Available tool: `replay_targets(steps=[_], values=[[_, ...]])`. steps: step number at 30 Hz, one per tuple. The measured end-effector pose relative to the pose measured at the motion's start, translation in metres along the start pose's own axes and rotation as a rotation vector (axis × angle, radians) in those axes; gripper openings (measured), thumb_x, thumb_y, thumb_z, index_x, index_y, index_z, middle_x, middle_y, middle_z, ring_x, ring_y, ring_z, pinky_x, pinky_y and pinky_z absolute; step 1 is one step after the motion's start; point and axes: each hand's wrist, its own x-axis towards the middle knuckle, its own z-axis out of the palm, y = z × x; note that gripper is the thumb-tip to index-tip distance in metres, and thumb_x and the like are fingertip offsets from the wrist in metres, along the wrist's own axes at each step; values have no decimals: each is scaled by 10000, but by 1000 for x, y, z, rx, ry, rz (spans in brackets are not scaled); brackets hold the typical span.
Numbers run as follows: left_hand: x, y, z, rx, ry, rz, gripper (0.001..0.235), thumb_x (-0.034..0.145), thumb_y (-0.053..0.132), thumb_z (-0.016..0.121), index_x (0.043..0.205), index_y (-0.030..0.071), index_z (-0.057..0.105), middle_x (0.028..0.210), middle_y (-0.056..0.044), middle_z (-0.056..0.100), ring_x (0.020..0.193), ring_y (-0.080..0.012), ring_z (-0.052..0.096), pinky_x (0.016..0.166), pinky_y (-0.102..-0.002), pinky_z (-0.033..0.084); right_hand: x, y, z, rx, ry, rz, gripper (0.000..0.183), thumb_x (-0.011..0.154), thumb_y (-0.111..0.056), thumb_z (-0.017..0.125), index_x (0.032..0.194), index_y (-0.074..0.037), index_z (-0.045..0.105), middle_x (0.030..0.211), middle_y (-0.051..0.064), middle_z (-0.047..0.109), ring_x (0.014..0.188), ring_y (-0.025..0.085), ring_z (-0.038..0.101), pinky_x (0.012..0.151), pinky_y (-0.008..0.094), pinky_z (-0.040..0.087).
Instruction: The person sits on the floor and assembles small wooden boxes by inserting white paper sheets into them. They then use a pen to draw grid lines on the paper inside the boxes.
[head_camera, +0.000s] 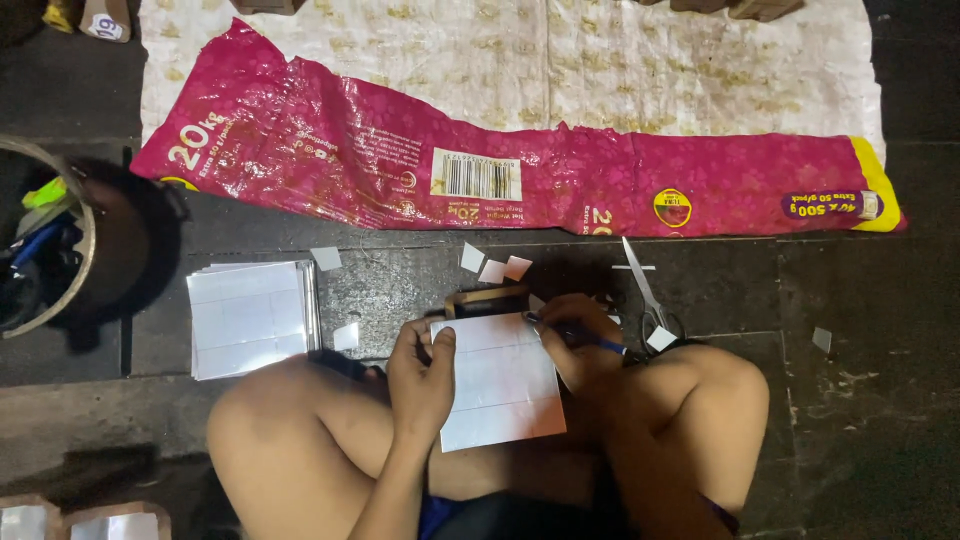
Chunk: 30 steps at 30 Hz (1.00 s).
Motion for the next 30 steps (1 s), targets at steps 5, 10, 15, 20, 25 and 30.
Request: replay_targets(steps=[5,10,15,20,25,30], values=[[1,-3,1,-10,16,7,134,897,150,691,983,57,734,585,-43,564,583,-156,552,544,-304,453,3,-5,-1,-18,-22,19,123,774,34,791,817,-39,703,856,145,720,793,269,734,694,347,571],[0,-2,2,0,25,-12,120,892,154,694,972,77,737,576,-40,585,584,-153,559,560,-301,459,1,-4,-4,-98,-37,64,115,761,24,785,801,-58,714,852,126,732,821,258,732,735,333,564],[0,-3,3,2,24,-10,125,896,142,689,982,67,738,587,-47,597,603,-162,572,584,-311,468,1,-6,-4,-139,-49,51,111,769,12,775,812,-60,702,855,135,731,829,290,731,750,359,565],[1,-9,3,8,27,0,117,896,141,696,975,66,739,589,-61,620,607,-169,586,595,-315,477,5,-16,-2,-159,-44,44,129,771,-5,788,826,-81,699,870,119,741,852,277,739,747,342,563],[4,-12,3,9,38,-11,121,892,137,696,980,67,742,594,-51,606,609,-160,578,594,-306,472,6,-17,0,-178,-45,45,121,779,-21,785,834,-81,695,876,120,743,848,289,741,743,364,567],[1,-4,4,13,41,-18,130,891,147,702,987,71,744,599,-55,612,613,-165,585,590,-314,476,7,-13,-2,-175,-50,14,129,778,-17,792,827,-87,695,872,114,742,854,283,743,752,346,565]])
